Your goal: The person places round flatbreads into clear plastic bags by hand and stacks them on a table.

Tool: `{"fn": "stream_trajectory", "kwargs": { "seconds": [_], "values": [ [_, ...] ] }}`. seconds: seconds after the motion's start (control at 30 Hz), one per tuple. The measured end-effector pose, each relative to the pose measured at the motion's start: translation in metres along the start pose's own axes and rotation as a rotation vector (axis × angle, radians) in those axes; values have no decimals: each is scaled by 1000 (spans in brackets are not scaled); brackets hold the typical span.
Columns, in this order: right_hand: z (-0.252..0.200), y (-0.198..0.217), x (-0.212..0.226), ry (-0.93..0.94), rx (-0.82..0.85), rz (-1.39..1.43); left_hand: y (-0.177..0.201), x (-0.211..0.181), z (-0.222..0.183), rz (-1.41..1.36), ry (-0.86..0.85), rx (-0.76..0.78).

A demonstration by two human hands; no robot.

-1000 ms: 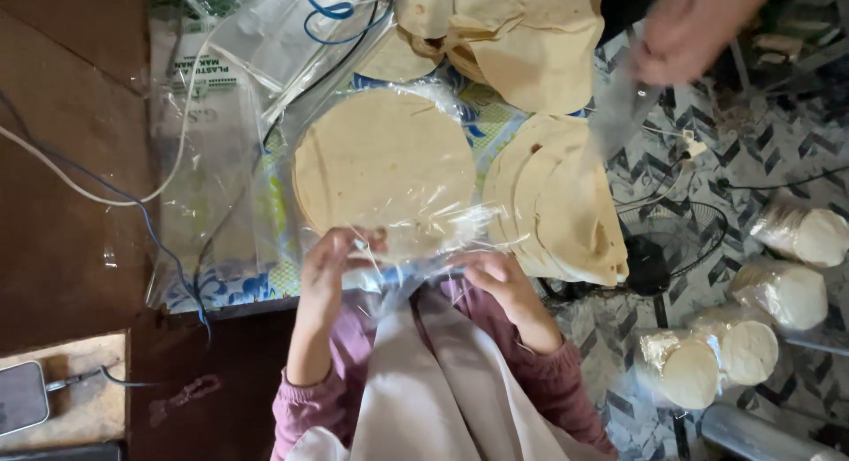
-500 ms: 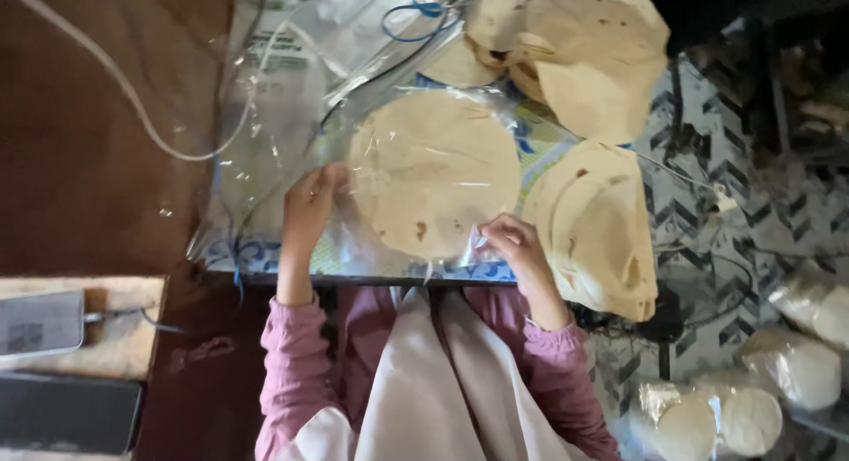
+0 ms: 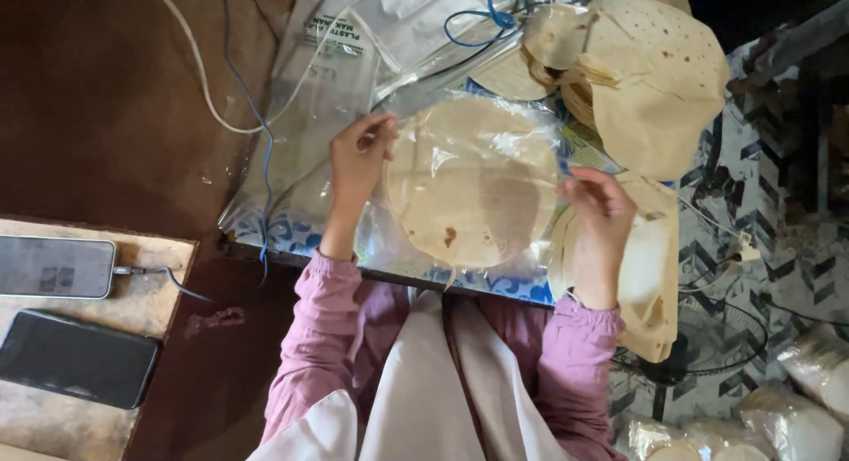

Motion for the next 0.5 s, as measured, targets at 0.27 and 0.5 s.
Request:
{"fn": "stream_trajectory", "kwargs": {
  "seconds": [0.27,0.5],
  "values": [
    [25,21,-63,-290,-121,46,-24,83,13,447,-5,7],
    [14,20,-63,-195,-4,9,14,73,-31,206,193,-20]
  ]
}}
Point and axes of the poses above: each hand's wrist, its own z-axis towards the middle knuckle, its own y-axis out of the back of the hand, x = y × z, the point moved 7 cm from there along z, towards the middle knuckle, and after that the axes turned 12 degrees about -y, right-handed, at the moved point
